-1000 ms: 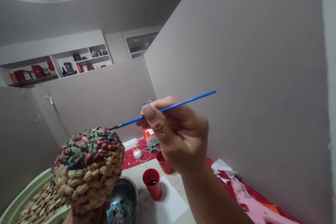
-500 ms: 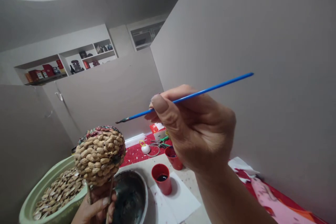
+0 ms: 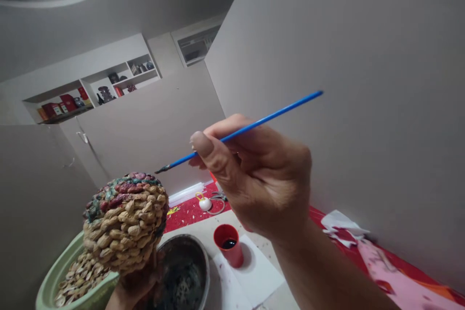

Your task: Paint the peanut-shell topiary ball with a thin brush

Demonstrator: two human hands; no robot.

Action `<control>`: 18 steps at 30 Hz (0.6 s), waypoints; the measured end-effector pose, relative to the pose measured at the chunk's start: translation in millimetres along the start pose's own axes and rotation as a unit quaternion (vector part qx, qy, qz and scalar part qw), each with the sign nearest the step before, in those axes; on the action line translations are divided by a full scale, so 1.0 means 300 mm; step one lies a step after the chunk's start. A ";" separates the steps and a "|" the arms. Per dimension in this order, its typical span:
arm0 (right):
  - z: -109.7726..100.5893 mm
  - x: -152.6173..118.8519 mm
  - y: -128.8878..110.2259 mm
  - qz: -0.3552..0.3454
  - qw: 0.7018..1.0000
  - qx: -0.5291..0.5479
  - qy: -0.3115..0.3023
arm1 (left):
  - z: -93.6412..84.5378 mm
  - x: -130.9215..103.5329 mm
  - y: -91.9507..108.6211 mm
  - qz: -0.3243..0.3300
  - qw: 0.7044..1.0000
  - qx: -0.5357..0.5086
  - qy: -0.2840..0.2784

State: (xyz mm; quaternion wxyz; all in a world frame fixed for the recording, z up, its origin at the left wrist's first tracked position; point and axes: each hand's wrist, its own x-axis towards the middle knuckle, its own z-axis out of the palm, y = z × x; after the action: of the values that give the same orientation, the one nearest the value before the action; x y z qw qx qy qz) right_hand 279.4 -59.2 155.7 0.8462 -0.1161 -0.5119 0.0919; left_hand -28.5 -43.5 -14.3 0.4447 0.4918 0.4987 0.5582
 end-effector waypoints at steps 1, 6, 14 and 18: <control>-0.002 0.001 0.003 -0.003 1.000 -0.003 -0.007 | -0.004 0.009 -0.005 -0.004 1.000 0.005 0.001; -0.007 0.010 0.031 -0.033 0.999 0.017 -0.026 | -0.014 0.023 -0.017 -0.014 1.000 0.016 -0.009; 0.011 0.025 0.063 -0.006 0.987 0.067 -0.149 | -0.021 0.010 0.008 -0.051 0.998 0.001 -0.046; 0.024 0.021 0.076 0.037 0.972 0.058 -0.224 | -0.006 -0.040 0.032 -0.024 0.998 -0.044 -0.023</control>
State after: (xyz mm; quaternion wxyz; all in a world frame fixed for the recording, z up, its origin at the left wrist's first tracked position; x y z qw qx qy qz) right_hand 275.1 -35.0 157.6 0.7111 -0.0620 -0.6776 0.1769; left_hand -29.0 -56.5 -6.2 0.4903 0.4723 0.4748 0.5578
